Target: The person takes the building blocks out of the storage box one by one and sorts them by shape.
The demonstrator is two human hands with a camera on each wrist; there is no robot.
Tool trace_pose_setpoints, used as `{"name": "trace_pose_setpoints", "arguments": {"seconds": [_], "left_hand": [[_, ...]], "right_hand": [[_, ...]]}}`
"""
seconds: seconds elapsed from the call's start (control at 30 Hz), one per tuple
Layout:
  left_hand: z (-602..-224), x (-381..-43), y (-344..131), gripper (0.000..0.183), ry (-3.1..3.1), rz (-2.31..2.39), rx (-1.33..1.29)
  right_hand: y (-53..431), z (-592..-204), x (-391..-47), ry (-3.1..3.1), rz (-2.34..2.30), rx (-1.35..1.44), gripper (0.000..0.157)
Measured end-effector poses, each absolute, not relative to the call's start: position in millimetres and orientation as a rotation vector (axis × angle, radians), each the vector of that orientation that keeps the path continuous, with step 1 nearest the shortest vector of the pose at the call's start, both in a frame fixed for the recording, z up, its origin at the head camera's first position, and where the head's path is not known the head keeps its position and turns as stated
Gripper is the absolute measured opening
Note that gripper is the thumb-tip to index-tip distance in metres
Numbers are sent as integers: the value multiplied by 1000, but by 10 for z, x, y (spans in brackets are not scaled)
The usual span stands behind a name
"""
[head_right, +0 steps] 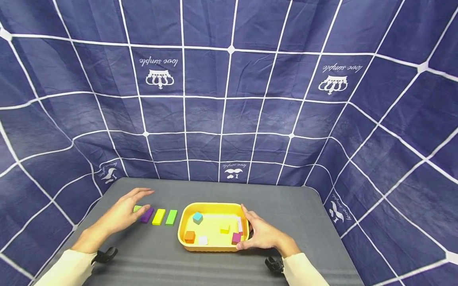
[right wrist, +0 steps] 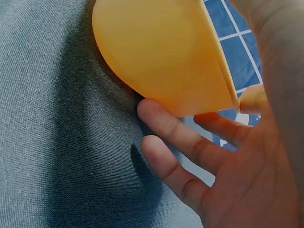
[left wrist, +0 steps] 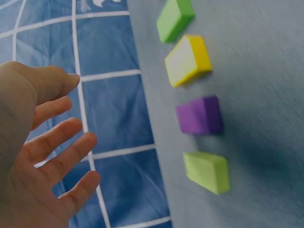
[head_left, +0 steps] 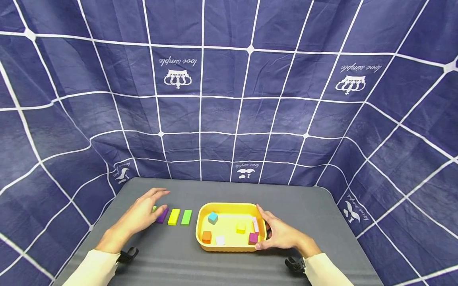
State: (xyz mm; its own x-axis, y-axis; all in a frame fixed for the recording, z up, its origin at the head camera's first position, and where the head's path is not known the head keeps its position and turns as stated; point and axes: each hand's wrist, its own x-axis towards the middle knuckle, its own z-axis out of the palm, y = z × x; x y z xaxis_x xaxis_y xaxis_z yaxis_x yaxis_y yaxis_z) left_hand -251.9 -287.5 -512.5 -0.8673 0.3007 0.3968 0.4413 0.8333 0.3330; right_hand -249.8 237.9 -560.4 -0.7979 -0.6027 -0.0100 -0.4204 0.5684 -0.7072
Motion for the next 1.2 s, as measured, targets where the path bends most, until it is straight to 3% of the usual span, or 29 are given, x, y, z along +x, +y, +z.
{"name": "trace_pose_setpoints", "arguments": {"seconds": [1.2], "left_hand": [[-4891, -2751, -947, 44, -2842, -675, -1132]], "right_hand": [[2415, -5545, -2523, 2294, -1256, -779, 137]]}}
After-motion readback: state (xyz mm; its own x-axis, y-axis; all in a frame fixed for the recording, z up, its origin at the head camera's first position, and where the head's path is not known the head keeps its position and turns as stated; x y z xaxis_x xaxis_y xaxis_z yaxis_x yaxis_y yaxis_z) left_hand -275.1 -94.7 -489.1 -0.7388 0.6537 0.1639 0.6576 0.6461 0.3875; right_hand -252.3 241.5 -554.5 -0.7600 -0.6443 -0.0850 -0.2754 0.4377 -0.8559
